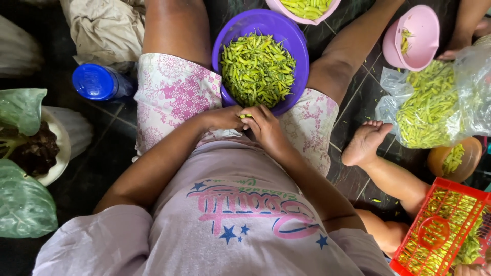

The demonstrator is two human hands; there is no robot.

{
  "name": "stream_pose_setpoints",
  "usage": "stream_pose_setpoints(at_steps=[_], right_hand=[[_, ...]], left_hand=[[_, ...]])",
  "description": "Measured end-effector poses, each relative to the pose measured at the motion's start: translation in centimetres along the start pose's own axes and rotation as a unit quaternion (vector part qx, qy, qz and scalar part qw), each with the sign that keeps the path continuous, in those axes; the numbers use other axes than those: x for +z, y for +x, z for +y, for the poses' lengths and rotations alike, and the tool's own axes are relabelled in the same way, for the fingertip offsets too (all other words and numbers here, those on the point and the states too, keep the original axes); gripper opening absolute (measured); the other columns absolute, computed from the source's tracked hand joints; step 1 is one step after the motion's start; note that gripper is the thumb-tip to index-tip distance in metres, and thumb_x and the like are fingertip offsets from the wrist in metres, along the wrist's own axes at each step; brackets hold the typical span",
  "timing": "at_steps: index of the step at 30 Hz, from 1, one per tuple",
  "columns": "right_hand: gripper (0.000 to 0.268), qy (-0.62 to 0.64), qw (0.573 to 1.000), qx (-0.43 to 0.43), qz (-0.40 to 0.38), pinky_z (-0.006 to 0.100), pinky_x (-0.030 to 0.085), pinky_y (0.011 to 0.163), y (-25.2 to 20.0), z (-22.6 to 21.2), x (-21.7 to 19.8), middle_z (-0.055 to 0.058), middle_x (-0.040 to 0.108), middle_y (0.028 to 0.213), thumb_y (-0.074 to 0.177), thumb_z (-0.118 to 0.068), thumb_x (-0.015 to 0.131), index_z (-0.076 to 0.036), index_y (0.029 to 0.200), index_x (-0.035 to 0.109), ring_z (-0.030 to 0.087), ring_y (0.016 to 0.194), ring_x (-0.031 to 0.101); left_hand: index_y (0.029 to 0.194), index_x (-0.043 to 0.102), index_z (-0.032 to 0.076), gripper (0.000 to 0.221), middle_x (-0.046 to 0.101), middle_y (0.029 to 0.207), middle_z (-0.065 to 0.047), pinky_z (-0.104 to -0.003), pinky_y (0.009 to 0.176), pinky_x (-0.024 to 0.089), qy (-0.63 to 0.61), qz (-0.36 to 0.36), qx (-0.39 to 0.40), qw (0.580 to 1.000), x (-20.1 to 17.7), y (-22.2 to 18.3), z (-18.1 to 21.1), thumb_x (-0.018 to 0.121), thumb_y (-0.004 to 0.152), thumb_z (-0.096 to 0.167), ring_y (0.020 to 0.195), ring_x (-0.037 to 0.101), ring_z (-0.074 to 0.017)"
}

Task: Picking the stems off small green chilies by hand and collecting them in a bowl.

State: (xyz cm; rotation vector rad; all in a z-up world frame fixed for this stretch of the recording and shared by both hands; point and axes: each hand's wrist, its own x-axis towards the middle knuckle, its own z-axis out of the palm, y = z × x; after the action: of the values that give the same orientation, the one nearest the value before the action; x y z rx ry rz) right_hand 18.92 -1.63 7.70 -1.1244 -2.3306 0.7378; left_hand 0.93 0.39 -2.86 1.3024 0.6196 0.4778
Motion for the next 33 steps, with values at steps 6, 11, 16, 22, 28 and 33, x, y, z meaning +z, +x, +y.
stream_pose_setpoints(at_steps=[6,11,16,22,28,33], right_hand=[[0.015,0.020,0.999,0.027,0.016,0.046,0.062,0.071,0.1,-0.2,0.0,0.014,0.067,0.092,0.100,-0.015,0.071,-0.009,0.114,0.072,0.041,0.090,0.071],[0.015,0.049,0.996,0.069,-0.019,0.047,0.062,0.069,0.5,-0.5,-0.6,0.018,0.067,0.092,0.100,-0.008,0.071,-0.004,0.114,0.070,0.041,0.084,0.072],[0.015,0.138,0.984,0.113,-0.016,0.046,0.062,0.072,1.1,0.8,-1.2,0.020,0.070,0.092,0.097,-0.007,0.075,-0.002,0.111,0.072,0.038,0.089,0.075],[0.011,0.152,0.976,0.157,-0.004,0.041,0.059,0.082,6.2,3.8,-8.6,0.011,0.074,0.086,0.095,-0.005,0.075,-0.008,0.105,0.076,0.022,0.084,0.074],[0.018,0.063,0.983,0.107,0.132,0.026,0.059,0.075,15.3,17.9,-14.3,0.008,0.075,0.098,0.098,0.001,0.066,0.000,0.116,0.068,0.014,0.082,0.071],[0.016,0.044,0.964,0.040,0.258,0.026,0.050,0.060,18.5,23.1,-14.7,0.007,0.070,0.079,0.098,-0.004,0.074,0.005,0.088,0.065,0.010,0.068,0.058]], left_hand=[[0.078,0.073,0.005,0.022,0.067,0.069,-0.002,-0.030,0.063,0.046,-0.022,0.007,-0.045,0.999,0.0,0.7,-0.5,0.061,0.092,0.016,0.063,0.058,-0.0166],[0.075,0.074,0.004,0.023,0.067,0.066,-0.006,-0.033,0.063,0.050,0.031,0.025,-0.045,0.998,-0.1,0.1,0.1,0.063,0.090,0.017,0.064,0.061,-0.0179],[0.079,0.071,0.006,0.016,0.064,0.062,-0.004,-0.030,0.056,0.047,0.000,0.044,-0.045,0.998,0.4,1.9,-2.3,0.061,0.090,0.014,0.057,0.058,-0.0157],[0.104,0.067,0.004,0.018,0.063,0.067,-0.004,-0.026,0.060,0.046,-0.023,0.032,-0.039,0.998,0.3,0.7,1.5,0.055,0.092,0.008,0.059,0.059,-0.0140],[0.113,0.066,0.007,0.027,0.059,0.079,-0.002,-0.025,0.057,0.040,0.013,0.019,-0.090,0.996,0.2,0.7,2.5,0.051,0.090,0.005,0.064,0.049,-0.0116],[0.112,0.064,0.007,0.022,0.057,0.077,-0.001,-0.026,0.055,0.040,0.009,0.014,-0.079,0.997,0.1,0.7,2.4,0.053,0.094,0.006,0.063,0.049,-0.0115]])
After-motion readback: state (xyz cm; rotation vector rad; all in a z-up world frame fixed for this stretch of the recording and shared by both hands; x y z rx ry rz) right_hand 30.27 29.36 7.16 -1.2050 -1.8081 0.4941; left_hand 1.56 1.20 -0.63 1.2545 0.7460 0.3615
